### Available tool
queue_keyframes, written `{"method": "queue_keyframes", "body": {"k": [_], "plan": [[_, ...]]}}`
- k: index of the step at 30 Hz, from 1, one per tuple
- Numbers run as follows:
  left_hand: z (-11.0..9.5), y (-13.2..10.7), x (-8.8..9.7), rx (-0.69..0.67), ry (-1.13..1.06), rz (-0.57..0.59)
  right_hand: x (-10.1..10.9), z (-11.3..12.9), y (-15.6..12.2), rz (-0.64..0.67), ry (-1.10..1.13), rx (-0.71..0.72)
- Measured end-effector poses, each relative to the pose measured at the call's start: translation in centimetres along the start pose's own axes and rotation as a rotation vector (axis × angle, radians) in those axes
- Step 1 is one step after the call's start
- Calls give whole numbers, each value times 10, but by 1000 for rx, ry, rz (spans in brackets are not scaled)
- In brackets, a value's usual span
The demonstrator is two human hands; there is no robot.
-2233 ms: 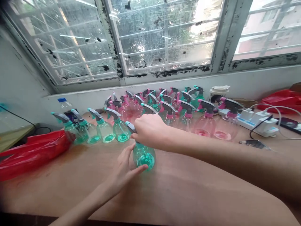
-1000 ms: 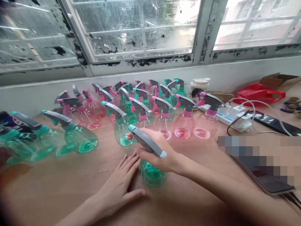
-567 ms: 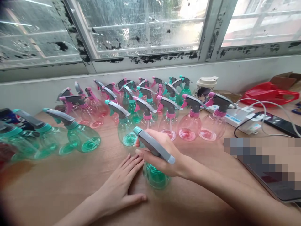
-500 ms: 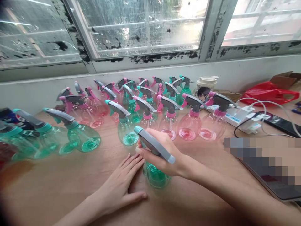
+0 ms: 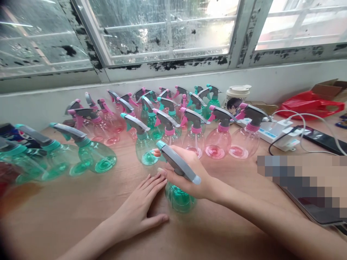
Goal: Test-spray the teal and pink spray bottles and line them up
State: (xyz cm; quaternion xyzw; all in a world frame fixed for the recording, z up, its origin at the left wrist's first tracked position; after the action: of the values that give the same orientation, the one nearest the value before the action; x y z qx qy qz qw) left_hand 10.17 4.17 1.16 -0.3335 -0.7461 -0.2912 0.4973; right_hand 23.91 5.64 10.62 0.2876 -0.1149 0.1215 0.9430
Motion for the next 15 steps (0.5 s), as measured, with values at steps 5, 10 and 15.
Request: {"method": "queue_keyframes", "body": {"k": [5, 10, 15], "plan": [[0, 0, -1, 0, 7, 15, -1, -2, -2, -3, -16, 10], [-1, 0, 0, 2, 9, 9, 0, -9, -5, -17, -46, -31], [-2, 2, -1, 12, 33, 40, -3, -12, -2, 39, -68, -86]]}}
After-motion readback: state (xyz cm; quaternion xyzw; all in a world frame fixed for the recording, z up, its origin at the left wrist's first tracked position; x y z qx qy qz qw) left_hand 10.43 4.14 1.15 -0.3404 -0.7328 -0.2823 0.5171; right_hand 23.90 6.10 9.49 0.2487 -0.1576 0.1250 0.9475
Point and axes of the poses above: each hand's wrist, its own y-axis towards the middle knuckle, its own x-axis out of the back of the hand, z = x × y, the point moved 8 cm from there along y, towards the middle knuckle, and after that the axes turned 1 degree about y, right-handed, at the moved point
